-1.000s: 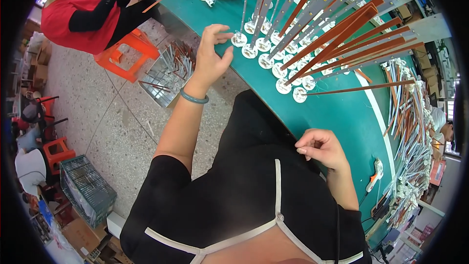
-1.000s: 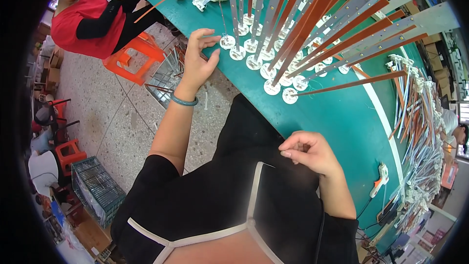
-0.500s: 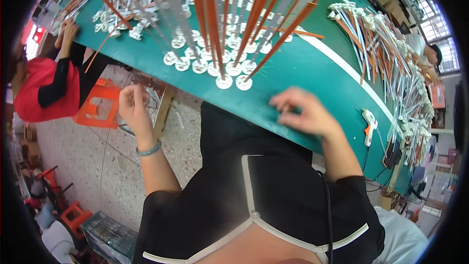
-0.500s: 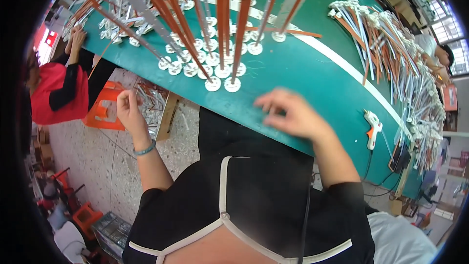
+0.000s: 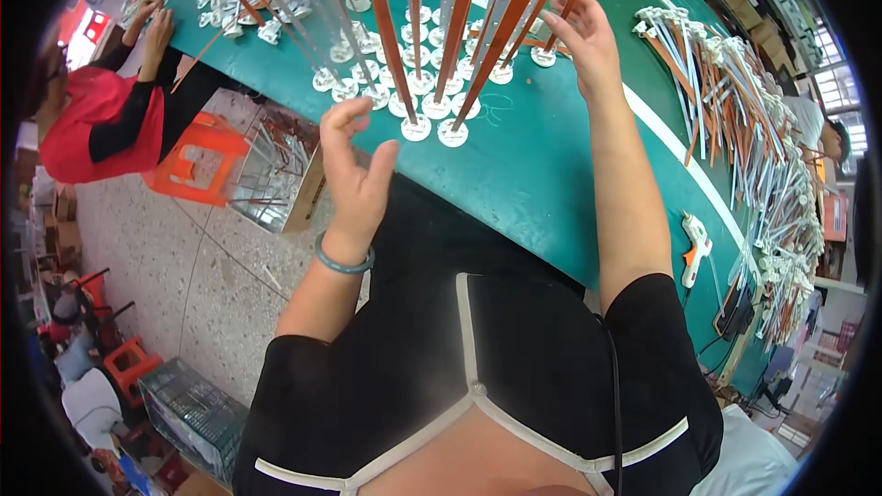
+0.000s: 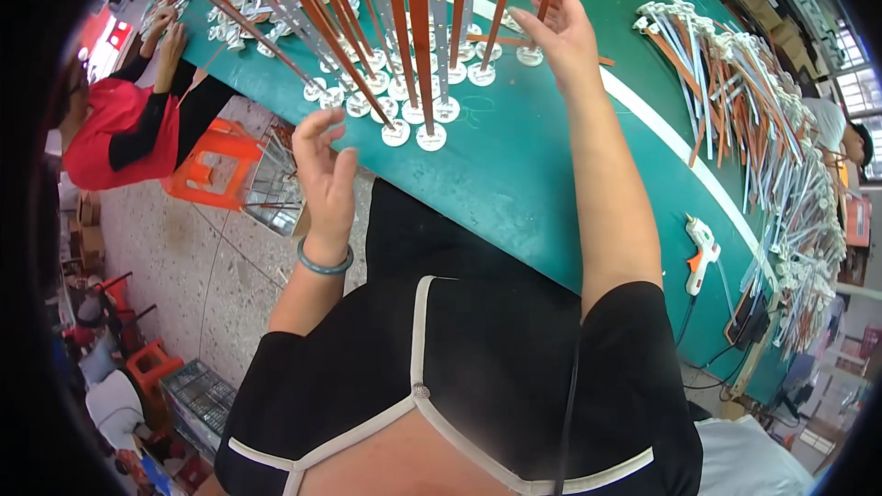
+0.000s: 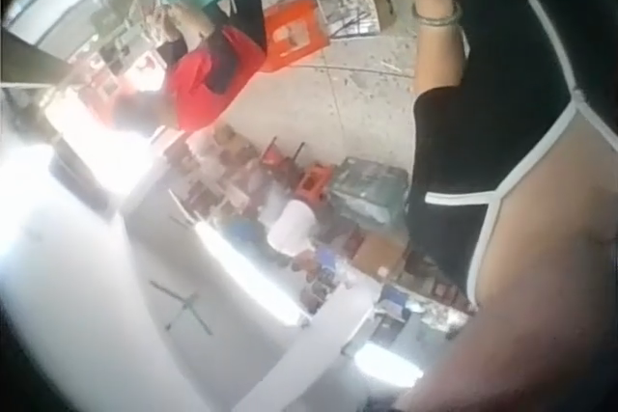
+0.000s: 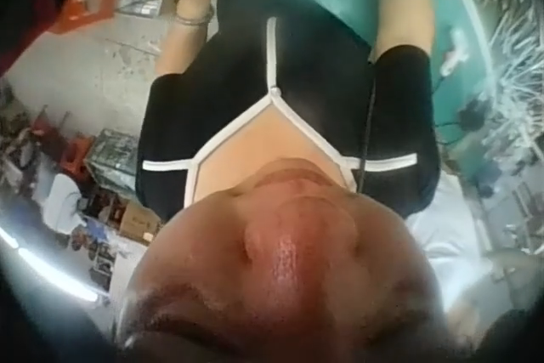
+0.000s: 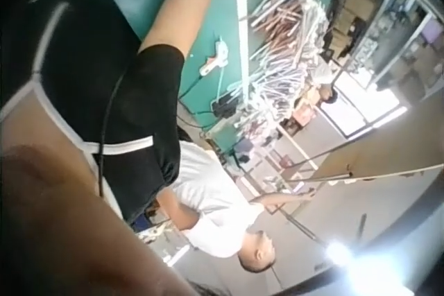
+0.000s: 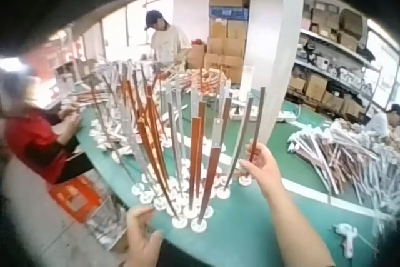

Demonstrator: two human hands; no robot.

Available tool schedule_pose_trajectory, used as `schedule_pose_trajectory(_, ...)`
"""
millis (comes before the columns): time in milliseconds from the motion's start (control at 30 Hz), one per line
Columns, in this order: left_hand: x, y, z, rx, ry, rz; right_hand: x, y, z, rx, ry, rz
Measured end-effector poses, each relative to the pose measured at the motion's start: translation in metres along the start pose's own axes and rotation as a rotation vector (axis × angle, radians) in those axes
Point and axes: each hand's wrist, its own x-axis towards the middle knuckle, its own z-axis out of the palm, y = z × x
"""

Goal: Gluing thin brown sticks to white circular plastic bases to assemble components at a factory workstation.

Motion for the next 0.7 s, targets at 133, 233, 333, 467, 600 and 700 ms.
schedule_pose_trajectory(133, 0.011, 0.005, 0.022, 0.082, 0.035, -0.002, 0.014, 0.007, 0.007, 0.089, 0.048, 0.008)
schedule_pose_trajectory(233, 0.013, 0.01, 0.032, 0.104, 0.008, -0.003, 0.021, 0.007, 0.008, 0.025, 0.051, 0.125)
schedule_pose_trajectory(333, 0.018, 0.014, 0.041, 0.149, 0.037, 0.004, 0.023, 0.005, 0.015, 0.11, 0.057, 0.103)
schedule_pose_trajectory(467, 0.025, 0.011, 0.053, 0.23, 0.063, 0.061, 0.019, -0.009, 0.031, 0.238, -0.015, -0.05)
schedule_pose_trajectory(600, 0.03, 0.007, 0.062, 0.257, 0.032, 0.085, 0.017, -0.013, 0.034, 0.24, -0.125, 0.029)
schedule_pose_trajectory(700, 0.035, 0.008, 0.068, 0.264, 0.044, 0.089, 0.013, -0.022, 0.044, 0.231, -0.203, -0.003)
